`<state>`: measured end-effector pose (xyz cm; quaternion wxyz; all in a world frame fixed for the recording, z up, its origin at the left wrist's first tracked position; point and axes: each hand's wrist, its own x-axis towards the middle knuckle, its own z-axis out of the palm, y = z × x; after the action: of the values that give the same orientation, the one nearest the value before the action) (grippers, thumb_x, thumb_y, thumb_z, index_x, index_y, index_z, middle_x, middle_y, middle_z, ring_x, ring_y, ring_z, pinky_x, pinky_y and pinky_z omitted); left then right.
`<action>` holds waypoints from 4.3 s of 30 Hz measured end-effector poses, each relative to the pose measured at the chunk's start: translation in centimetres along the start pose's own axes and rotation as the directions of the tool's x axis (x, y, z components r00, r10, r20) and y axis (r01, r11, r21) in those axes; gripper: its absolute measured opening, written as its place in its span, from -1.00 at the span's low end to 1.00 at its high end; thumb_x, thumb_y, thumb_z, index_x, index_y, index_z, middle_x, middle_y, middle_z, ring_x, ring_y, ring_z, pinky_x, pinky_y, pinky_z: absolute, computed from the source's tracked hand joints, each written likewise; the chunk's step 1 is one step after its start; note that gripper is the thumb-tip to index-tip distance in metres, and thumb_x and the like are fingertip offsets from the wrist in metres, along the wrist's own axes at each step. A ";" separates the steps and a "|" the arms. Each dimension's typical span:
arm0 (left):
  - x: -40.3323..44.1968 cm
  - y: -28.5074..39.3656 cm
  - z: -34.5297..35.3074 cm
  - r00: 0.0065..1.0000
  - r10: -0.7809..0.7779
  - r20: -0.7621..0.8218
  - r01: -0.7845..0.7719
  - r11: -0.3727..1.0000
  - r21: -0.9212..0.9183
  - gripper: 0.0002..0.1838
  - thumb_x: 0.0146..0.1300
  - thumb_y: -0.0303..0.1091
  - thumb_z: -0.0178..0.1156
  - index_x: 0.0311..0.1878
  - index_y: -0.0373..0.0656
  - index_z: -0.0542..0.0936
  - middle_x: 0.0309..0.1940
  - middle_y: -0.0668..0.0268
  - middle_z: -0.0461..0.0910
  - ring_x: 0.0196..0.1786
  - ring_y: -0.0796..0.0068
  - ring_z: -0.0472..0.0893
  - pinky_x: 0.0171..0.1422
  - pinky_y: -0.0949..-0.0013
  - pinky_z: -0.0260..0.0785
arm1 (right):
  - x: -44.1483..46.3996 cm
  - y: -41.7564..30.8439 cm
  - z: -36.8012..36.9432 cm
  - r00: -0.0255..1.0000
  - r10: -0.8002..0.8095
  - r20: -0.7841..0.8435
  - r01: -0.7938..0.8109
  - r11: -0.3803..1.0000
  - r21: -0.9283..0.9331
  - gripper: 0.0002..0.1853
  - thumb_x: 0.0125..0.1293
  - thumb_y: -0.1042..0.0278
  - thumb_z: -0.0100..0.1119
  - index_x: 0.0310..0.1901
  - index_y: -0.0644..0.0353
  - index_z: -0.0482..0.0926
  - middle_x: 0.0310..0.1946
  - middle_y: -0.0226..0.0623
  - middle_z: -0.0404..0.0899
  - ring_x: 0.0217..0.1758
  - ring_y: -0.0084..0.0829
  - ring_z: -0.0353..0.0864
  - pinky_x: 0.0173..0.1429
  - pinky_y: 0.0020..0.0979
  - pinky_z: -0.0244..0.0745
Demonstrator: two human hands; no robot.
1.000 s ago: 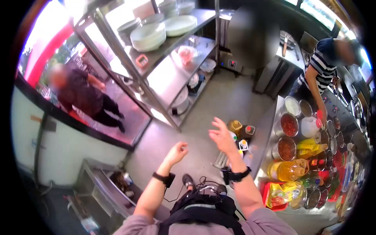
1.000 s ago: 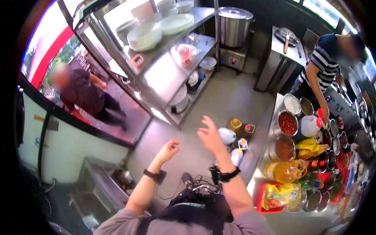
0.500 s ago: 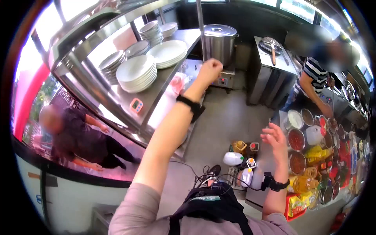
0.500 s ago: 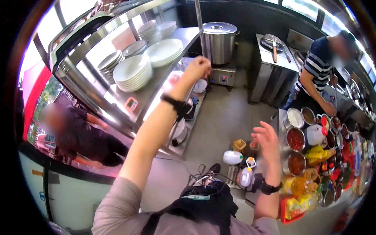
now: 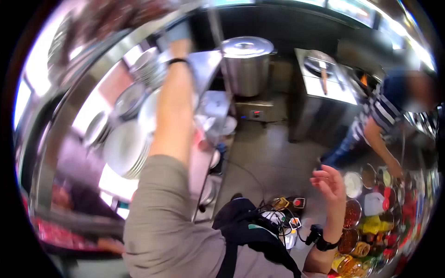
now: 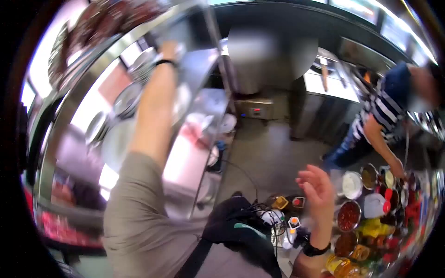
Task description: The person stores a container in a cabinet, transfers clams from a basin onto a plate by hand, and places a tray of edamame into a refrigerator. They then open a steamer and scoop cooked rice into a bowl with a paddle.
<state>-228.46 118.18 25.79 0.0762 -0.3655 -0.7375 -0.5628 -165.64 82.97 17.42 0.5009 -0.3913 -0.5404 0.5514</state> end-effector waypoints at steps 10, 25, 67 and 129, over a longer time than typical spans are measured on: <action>9.4 -17.7 13.0 0.980 -0.101 0.171 0.070 0.982 0.178 -0.66 0.20 -0.18 0.08 -0.40 -0.34 0.58 -0.49 0.06 0.59 -0.41 0.18 0.63 -0.26 0.20 0.50 | 20.3 1.0 2.7 0.995 -0.045 0.094 0.058 0.989 -0.138 -0.55 0.29 0.57 0.15 0.22 0.24 0.40 -0.03 -0.27 0.60 -0.03 -0.46 0.62 0.08 -0.43 0.49; 8.7 -23.3 10.4 0.918 -0.317 0.238 0.295 0.948 0.124 -0.65 0.22 -0.15 0.11 -0.23 -0.32 0.55 -0.33 0.06 0.58 -0.28 0.21 0.62 -0.17 0.22 0.49 | 35.9 6.3 1.3 0.990 0.126 0.059 -0.122 0.989 -0.081 -0.61 0.34 0.44 0.10 0.19 0.26 0.41 -0.02 -0.23 0.59 0.07 -0.46 0.56 0.18 -0.43 0.44; -36.0 10.5 19.9 -0.188 0.306 0.933 0.462 0.866 -0.191 -0.65 0.08 -0.57 0.07 -0.01 -0.43 0.49 -0.15 0.08 0.59 -0.15 0.26 0.63 -0.06 0.29 0.51 | -2.2 13.1 1.2 0.603 0.057 -0.796 -0.211 0.973 -0.090 -0.53 0.32 0.26 0.23 0.21 0.20 0.40 -0.04 -0.25 0.58 -0.05 -0.51 0.57 0.03 -0.46 0.48; -166.1 29.7 -40.7 -0.975 -0.221 0.033 -0.200 0.928 0.314 -0.51 0.27 -0.34 0.12 0.24 -0.29 0.32 0.18 0.11 0.43 0.22 0.16 0.46 0.28 0.12 0.38 | -115.2 23.2 -37.5 -0.378 0.576 -0.725 0.357 0.813 0.460 -0.33 0.28 -0.06 0.23 0.28 0.17 0.28 0.00 -0.17 0.53 -0.17 -0.26 0.63 -0.12 -0.24 0.64</action>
<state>-102.28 9.82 -23.73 -0.7699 -0.4412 -0.2174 0.4067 -110.03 -19.74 -22.29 0.7327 -0.5609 0.3535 0.1536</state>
